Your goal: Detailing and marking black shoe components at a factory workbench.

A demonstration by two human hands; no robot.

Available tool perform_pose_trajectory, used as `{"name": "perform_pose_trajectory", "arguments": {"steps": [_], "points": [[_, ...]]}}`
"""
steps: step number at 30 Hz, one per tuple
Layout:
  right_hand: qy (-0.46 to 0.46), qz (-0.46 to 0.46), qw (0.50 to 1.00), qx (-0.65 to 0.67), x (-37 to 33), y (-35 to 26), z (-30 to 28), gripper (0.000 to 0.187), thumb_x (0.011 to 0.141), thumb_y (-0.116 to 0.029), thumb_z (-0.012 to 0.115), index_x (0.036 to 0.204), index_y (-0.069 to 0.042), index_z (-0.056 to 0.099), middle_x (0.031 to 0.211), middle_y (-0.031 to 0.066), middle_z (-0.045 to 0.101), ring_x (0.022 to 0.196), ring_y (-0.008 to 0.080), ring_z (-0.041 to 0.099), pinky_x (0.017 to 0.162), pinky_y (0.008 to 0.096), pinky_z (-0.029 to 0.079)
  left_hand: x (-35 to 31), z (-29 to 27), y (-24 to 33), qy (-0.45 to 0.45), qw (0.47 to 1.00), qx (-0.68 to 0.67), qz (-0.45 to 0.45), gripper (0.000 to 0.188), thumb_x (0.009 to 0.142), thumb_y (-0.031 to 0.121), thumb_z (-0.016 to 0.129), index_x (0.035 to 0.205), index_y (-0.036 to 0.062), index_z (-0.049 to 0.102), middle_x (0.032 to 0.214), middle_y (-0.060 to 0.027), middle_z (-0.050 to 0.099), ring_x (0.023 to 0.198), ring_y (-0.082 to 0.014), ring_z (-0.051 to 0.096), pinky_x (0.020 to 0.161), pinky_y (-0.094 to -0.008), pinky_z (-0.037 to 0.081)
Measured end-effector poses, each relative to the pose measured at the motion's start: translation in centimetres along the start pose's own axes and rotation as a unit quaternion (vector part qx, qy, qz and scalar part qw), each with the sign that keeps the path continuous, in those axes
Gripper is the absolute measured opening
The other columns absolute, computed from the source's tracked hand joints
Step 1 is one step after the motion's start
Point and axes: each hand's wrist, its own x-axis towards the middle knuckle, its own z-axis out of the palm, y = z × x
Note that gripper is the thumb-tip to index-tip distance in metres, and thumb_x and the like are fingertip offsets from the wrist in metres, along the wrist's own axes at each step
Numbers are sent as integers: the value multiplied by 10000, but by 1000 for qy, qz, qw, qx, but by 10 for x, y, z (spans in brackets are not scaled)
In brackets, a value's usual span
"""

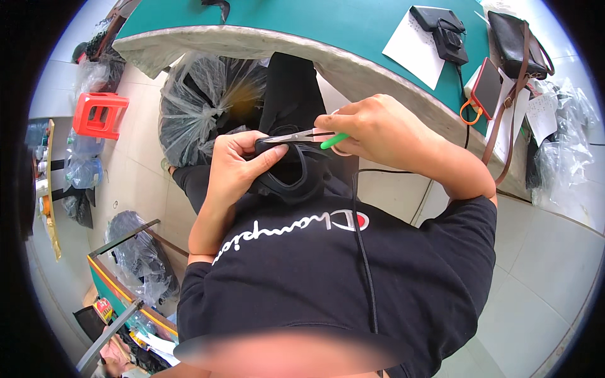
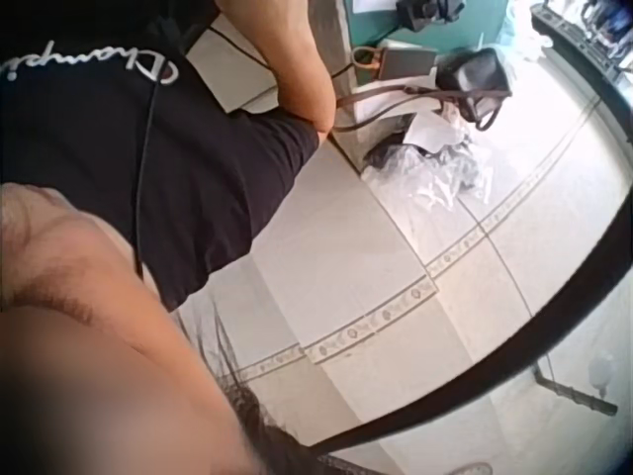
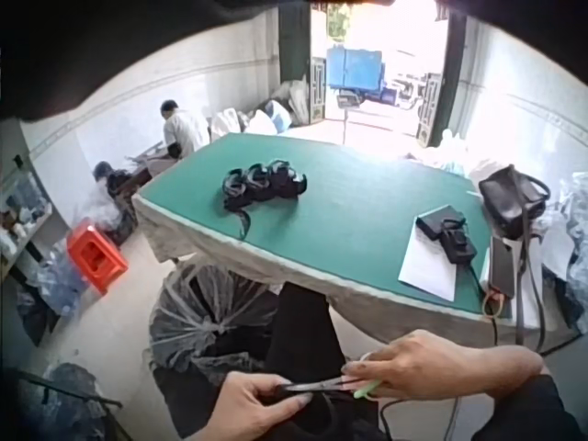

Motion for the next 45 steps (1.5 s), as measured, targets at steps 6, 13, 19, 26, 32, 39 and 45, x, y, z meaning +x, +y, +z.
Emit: {"name": "perform_pose_trajectory", "arguments": {"steps": [6, 13, 19, 26, 32, 39, 45], "points": [[-20, -7, 1000, 22, 1, 3, -4, 434, 641, -26, 741, 1062, -71, 647, 838, 103, 678, 643, 281, 632, 567, 350, 502, 0, 0, 2, -23, 999, 28, 2, 59, 804, 24, 707, 812, -25, 677, 701, 14, 644, 626, -10, 535, 566, -164, 412], [-42, -7, 999, 21, 3, 1, -11, 422, 640, -34, 740, 1049, -61, 644, 835, 106, 675, 646, 283, 629, 574, 353, 498, 0, 0, 6, -44, 994, 100, 18, 88, 794, 51, 712, 792, -30, 677, 653, 42, 608, 601, -4, 488, 539, -181, 383], [-61, -9, 998, -3, 4, -5, -20, 397, 647, -48, 742, 1031, -78, 646, 799, 92, 668, 642, 290, 621, 585, 363, 492, 1, 0, 12, -75, 988, 135, 5, 110, 786, 55, 701, 799, -50, 674, 633, 19, 613, 597, -10, 495, 539, -189, 391], [-116, -12, 992, -40, 11, -13, -33, 362, 655, -56, 738, 1005, -79, 647, 768, 94, 666, 642, 289, 621, 588, 363, 493, 4, -2, 13, -89, 975, 202, 26, 145, 754, 141, 694, 799, 3, 696, 538, -74, 599, 439, -85, 513, 454, -257, 385], [-182, 5, 979, -91, 20, -18, -42, 338, 659, -74, 735, 984, -59, 645, 760, 100, 661, 659, 297, 628, 592, 370, 493, 8, -2, 25, -104, 944, 312, 28, 161, 729, 170, 687, 788, 20, 697, 556, -117, 593, 495, -250, 580, 512, -330, 437], [-150, 14, 988, 41, 37, -1, -50, 322, 666, -73, 703, 983, -57, 647, 687, 90, 648, 593, 238, 634, 555, 328, 488, 11, -6, 25, -114, 933, 341, 24, 186, 718, 195, 687, 785, 21, 694, 593, -141, 604, 560, -294, 601, 562, -370, 462], [101, 100, 985, -97, 63, 82, -42, 175, 810, -107, 617, 971, -39, 609, 643, 65, 646, 605, 195, 636, 548, 277, 447, 7, -5, 16, -109, 977, 185, 7, 176, 741, 152, 685, 753, -21, 660, 531, -105, 559, 474, -144, 514, 503, -301, 411]]}}
